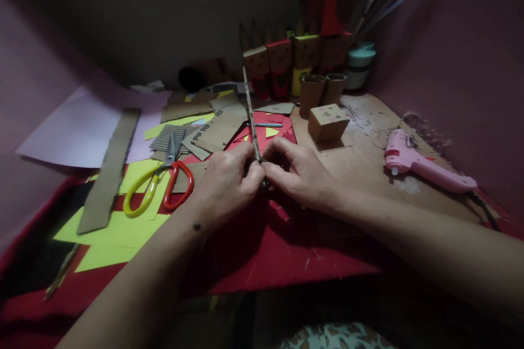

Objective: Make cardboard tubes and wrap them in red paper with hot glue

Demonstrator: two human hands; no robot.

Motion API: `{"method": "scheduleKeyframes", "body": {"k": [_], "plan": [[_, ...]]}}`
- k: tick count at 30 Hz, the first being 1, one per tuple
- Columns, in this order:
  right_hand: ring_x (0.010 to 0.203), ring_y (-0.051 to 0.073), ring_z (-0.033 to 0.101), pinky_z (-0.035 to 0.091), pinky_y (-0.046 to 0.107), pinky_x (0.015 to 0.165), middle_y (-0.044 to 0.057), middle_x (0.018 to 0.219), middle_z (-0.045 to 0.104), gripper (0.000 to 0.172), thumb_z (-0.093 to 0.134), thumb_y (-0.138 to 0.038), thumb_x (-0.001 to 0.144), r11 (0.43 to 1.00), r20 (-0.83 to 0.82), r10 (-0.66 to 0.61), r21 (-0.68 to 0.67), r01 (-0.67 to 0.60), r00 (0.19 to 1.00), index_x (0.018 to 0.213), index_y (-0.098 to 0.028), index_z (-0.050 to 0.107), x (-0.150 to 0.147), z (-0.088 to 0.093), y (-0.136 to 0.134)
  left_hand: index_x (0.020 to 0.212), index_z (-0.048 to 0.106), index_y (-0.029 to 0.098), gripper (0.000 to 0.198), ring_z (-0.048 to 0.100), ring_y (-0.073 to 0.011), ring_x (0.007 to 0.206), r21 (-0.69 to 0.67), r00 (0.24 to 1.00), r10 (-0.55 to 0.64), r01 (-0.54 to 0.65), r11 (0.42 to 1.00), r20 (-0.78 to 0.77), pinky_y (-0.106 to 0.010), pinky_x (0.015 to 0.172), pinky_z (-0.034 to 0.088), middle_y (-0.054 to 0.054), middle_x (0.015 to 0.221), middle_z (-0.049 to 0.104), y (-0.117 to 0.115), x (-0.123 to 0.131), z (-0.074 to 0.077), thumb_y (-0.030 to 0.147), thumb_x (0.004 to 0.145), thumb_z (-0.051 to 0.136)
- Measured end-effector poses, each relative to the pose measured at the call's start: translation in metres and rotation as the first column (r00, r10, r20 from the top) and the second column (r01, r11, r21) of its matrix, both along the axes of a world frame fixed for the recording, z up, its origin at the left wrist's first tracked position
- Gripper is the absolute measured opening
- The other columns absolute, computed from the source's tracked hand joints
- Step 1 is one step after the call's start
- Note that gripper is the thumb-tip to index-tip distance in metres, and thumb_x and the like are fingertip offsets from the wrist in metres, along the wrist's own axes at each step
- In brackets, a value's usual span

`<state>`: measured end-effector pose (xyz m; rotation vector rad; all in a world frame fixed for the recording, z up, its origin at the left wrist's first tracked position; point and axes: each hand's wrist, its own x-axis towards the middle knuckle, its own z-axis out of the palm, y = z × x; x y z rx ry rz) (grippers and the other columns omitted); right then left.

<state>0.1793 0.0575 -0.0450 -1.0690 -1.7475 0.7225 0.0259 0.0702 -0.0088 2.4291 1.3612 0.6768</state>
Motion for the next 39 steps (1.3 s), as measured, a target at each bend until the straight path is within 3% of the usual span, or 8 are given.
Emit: {"method": "scheduleKeyframes", "body": {"k": [9,16,23,27,30,34,39], "plan": [[0.061,0.011,0.040,0.031,0.027,0.059,-0.002,0.064,0.043,0.018,0.043,-0.013,0.080,0.998,0.049,-0.045,0.038,0.043,0.998,0.065,-0.021,0.037,-0.0030,0.0011,-0.0007,0.059,0.043,0.020,0.013,0.044,-0.0126,0.055,-0.155,0.993,0.042,-0.025,0.988,0.108,-0.026,0.054,0.032,0.003,0.055,0.046,0.0024,-0.0001,0.0006,0.022,0.072,0.045],[0.063,0.012,0.041,0.032,0.028,0.061,-0.002,0.066,0.044,0.018,0.043,-0.014,0.082,0.999,0.020,-0.016,-0.029,0.016,1.000,0.066,-0.021,0.038,-0.0006,0.0000,-0.0032,0.060,0.048,0.019,0.014,0.047,-0.0141,0.058,-0.239,0.993,0.053,-0.028,0.971,0.101,-0.027,0.055,0.036,0.002,0.057,0.050,0.0033,-0.0007,0.0035,0.024,0.073,0.047],[0.063,0.013,0.038,0.032,0.028,0.061,-0.002,0.067,0.040,0.019,0.042,-0.011,0.080,0.995,0.082,-0.014,0.104,0.006,0.997,0.068,-0.022,0.034,0.0003,-0.0035,-0.0031,0.063,0.045,0.020,0.017,0.044,-0.0136,0.057,-0.228,0.999,0.004,0.007,0.974,0.049,-0.027,0.054,0.033,0.003,0.058,0.046,0.0012,0.0015,0.0042,0.028,0.077,0.047],[0.063,0.013,0.038,0.031,0.027,0.060,-0.002,0.067,0.039,0.019,0.041,-0.011,0.080,0.993,0.085,-0.003,0.118,-0.007,0.996,0.068,-0.022,0.033,0.0014,-0.0039,-0.0012,0.063,0.044,0.020,0.017,0.042,-0.0125,0.057,-0.126,0.999,-0.031,0.032,0.991,0.008,-0.027,0.057,0.031,0.003,0.060,0.045,-0.0005,0.0031,0.0026,0.022,0.080,0.043],[0.063,0.013,0.038,0.031,0.028,0.061,-0.002,0.067,0.040,0.019,0.041,-0.010,0.080,0.994,0.092,-0.009,0.106,-0.001,0.996,0.067,-0.022,0.033,0.0019,-0.0039,0.0000,0.061,0.042,0.020,0.019,0.041,-0.0119,0.056,-0.088,1.000,-0.021,0.021,0.996,-0.004,-0.027,0.057,0.031,0.003,0.058,0.044,-0.0006,0.0033,0.0019,0.019,0.079,0.043],[0.063,0.013,0.039,0.031,0.028,0.061,-0.002,0.066,0.041,0.019,0.043,-0.012,0.080,0.997,0.089,-0.043,0.062,0.037,0.995,0.066,-0.022,0.034,0.0026,-0.0030,-0.0006,0.059,0.045,0.019,0.019,0.043,-0.0116,0.055,-0.139,0.999,-0.011,0.015,0.990,0.031,-0.026,0.057,0.032,0.004,0.056,0.045,-0.0011,0.0037,0.0019,0.018,0.078,0.044],[0.062,0.012,0.041,0.031,0.028,0.059,-0.003,0.064,0.042,0.019,0.045,-0.018,0.083,0.999,0.026,-0.011,-0.052,0.012,1.000,0.065,-0.021,0.039,0.0045,0.0007,-0.0027,0.062,0.047,0.019,0.018,0.044,-0.0121,0.058,-0.051,1.000,-0.011,0.012,0.999,0.012,-0.026,0.058,0.033,0.002,0.060,0.048,-0.0042,0.0052,0.0002,0.020,0.080,0.046]]}}
